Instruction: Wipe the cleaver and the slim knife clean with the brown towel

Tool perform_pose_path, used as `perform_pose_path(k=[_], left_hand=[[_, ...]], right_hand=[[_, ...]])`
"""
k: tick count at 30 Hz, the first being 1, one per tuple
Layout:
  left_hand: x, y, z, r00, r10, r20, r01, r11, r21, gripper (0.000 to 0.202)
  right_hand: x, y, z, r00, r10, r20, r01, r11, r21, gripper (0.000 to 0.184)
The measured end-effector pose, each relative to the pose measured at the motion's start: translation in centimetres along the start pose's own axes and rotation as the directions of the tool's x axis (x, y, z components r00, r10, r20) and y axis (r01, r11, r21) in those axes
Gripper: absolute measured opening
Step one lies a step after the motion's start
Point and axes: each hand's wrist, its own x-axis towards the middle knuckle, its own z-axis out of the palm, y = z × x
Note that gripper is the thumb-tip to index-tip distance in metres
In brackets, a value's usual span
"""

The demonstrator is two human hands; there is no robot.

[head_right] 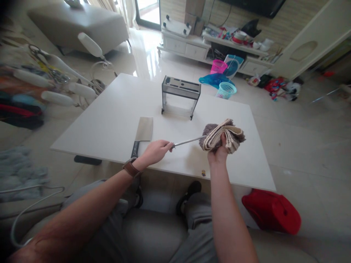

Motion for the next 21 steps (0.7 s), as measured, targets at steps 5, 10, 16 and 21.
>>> perform_pose_path(k=[5, 10, 16, 21], left_hand=[[0.6, 0.4, 1.0, 1.0, -0.011, 0.004, 0.011, 0.948, -0.319, 0.054], [0.7, 0.4, 2.4, 0.999, 0.033, -0.012, -0.035, 0.896, -0.442, 0.051], [0.4, 0.3, 2.3, 0.996, 0.079, -0.05, -0.091, 0.934, -0.347, 0.047], [-0.2, 1.2, 1.3, 0.989, 0.15, 0.016, -0.143, 0.966, -0.215, 0.047]], right_hand=[[-2.1, 2.1, 1.1, 0.985, 0.066, 0.158, -0.06, 0.997, -0.047, 0.033], [-5.6, 6.0, 2.7, 0.938, 0.173, 0.299, -0.099, 0.964, -0.246, 0.046], [-7.0, 7.0, 4.3, 0.946, 0.106, 0.307, -0.043, 0.978, -0.204, 0.059], [-4.3, 3.8, 4.5, 0.985, 0.012, 0.174, 0.003, 0.997, -0.081, 0.041]])
